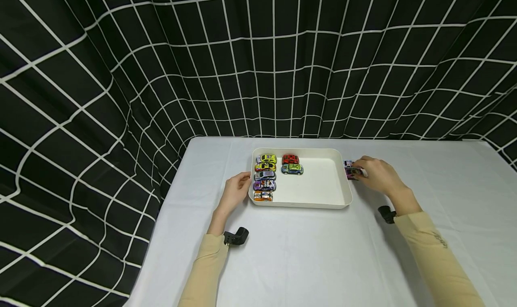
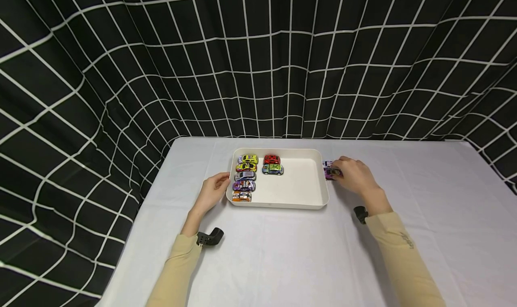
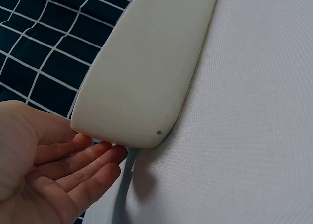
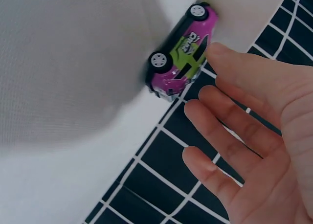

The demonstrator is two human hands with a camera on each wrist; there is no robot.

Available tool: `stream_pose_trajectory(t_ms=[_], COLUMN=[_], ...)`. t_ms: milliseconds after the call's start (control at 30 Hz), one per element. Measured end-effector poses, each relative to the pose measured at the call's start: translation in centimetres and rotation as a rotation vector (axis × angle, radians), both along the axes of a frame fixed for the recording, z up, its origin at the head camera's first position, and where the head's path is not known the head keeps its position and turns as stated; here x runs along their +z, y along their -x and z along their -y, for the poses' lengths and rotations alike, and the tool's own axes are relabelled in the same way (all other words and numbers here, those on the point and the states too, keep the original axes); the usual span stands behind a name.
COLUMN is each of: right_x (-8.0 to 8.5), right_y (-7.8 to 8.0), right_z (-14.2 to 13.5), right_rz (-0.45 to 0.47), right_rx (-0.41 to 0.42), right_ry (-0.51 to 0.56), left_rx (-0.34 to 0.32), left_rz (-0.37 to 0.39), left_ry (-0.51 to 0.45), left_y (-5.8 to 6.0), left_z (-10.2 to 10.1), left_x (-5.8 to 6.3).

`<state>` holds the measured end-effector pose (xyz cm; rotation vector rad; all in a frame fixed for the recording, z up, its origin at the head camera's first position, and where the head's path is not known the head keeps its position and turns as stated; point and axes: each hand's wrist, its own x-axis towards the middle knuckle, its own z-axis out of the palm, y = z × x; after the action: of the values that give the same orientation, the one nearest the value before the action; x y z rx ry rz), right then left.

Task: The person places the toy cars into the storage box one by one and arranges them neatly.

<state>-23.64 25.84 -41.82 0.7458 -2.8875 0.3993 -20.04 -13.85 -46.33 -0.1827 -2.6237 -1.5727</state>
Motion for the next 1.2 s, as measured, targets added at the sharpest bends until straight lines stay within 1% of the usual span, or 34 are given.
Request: stream_pose_trajectory(t_ms=[233, 600, 767, 900, 933, 1033, 1133, 1167, 1200], right_x=[-0.4, -1.1, -1.3, -1.5, -1.5, -1.6, -1.6, -1.5, -1.5], right_y=[0.5, 0.8, 0.9, 1.0, 1.0, 1.0, 0.9, 0.8, 0.8], right_z=[-0.3, -0.4, -0.4, -0.5, -0.5, -0.5, -0.6, -0.6, -0.6], right_rz=[0.069, 0.093, 0.082, 0.064, 0.059, 0.048, 0.043, 0.043, 0.042], right_rx=[-0.023, -0.038, -0.032, -0.019, -0.016, -0.010, -0.008, -0.008, -0.009], right_ry=[-0.003, -0.007, -0.004, -0.002, -0.002, -0.001, -0.004, -0.004, -0.005], left_rx=[-0.008, -0.008, -0.013, -0.030, -0.034, -0.040, -0.034, -0.030, -0.027], left_rz=[-0.017, 0.000, 0.000, -0.028, -0.052, -0.069, -0.055, -0.032, -0.025], left_ry=[0.002, -0.006, -0.021, -0.043, -0.040, -0.044, -0.037, -0.039, -0.034], left_y=[0.0, 0.0, 0.1, 0.0, -0.2, -0.3, -0.2, -0.1, 0.0], left_z=[0.0, 0.0, 0.1, 0.2, 0.3, 0.3, 0.3, 0.2, 0.2], left_x=[0.1, 0.2, 0.0, -0.1, -0.1, 0.0, -0.1, -0.1, -0.1])
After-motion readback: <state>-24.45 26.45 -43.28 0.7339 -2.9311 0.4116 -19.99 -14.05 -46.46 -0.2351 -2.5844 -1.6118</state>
